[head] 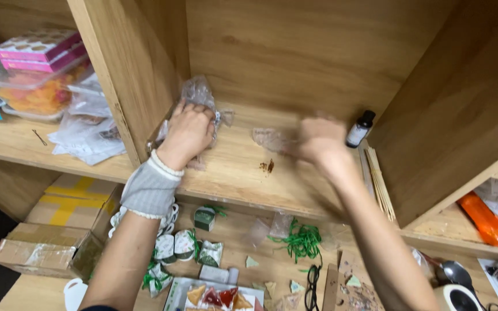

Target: Organize and sort various small packaged items and supplies on a workshop table and shelves.

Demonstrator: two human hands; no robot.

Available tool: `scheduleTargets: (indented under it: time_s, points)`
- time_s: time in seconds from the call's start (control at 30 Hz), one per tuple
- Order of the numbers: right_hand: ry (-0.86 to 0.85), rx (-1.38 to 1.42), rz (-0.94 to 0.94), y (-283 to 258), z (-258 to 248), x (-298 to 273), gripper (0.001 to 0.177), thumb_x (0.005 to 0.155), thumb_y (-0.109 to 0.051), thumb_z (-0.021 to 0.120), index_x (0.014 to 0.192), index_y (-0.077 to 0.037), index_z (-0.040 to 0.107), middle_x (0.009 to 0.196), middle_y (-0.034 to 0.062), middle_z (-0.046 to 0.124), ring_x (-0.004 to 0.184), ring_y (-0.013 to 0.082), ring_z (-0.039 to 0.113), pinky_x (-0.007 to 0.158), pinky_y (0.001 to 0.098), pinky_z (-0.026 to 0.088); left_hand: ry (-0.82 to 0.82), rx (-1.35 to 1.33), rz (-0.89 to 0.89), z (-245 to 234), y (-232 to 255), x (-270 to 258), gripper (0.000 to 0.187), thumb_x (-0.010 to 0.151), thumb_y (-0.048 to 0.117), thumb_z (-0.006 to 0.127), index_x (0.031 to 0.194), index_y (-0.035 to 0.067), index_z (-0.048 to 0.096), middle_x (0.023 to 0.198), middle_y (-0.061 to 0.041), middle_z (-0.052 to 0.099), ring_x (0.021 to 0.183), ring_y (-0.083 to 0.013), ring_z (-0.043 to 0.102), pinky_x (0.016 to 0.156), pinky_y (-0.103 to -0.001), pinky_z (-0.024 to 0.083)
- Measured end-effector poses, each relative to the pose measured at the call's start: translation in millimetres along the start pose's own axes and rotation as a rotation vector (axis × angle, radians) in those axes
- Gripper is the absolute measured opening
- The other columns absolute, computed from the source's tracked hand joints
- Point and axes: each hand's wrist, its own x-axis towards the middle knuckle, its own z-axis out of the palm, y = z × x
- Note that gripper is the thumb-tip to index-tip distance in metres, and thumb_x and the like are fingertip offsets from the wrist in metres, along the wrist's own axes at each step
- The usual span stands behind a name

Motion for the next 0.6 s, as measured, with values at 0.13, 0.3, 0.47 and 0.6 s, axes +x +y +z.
scheduleTargets:
  time_s: [0.13,0.3,0.47,0.6]
  points:
    - [0.243,-0.014,-0.374,-60.8,32.1,56.5,0.064,0.086,-0.035,0.074,0.144,-0.019,0.054,0.155,0.0227,0.041,0.141,0.0394,0.039,0.110,0.0603,0.031,-0.019,-0.020,-0.029,1.9,-1.3,0.5,0.021,0.087,0.019,0.066,0.100,0.004,0.074,0.105,-0.014,0.073,0.109,-0.0320,0.065,0.114,-0.053,0.037]
    - [0.132,0.193,-0.497,-99.8,48.8,86.2,0.058,0.088,-0.020,0.069,0.144,-0.017,0.053,0.150,0.0177,0.049,0.138,0.0361,0.044,0.115,0.0576,0.032,0.004,-0.037,-0.039,3.0,-2.1,0.6,0.022,0.087,0.019,0.065,0.101,0.004,0.075,0.105,-0.015,0.073,0.109,-0.0317,0.065,0.113,-0.052,0.038]
    - [0.197,0.367,-0.543,-93.1,72.0,109.5,0.041,0.098,-0.020,0.068,0.137,-0.011,0.062,0.138,0.0193,0.064,0.129,0.0367,0.059,0.113,0.0460,0.046,-0.009,-0.041,-0.053,-0.8,0.8,2.7,0.023,0.086,0.018,0.065,0.101,0.004,0.075,0.104,-0.015,0.073,0.109,-0.0321,0.065,0.113,-0.052,0.038]
    - [0.240,0.611,-0.469,-83.2,66.4,93.6,0.055,0.092,-0.012,0.065,0.146,-0.008,0.052,0.138,0.0203,0.061,0.112,0.0323,0.068,0.102,0.0452,0.054,0.045,-0.097,-0.057,-2.9,4.0,1.8,0.029,0.085,0.014,0.064,0.110,0.003,0.073,0.110,-0.017,0.072,0.107,-0.0342,0.065,0.108,-0.052,0.039]
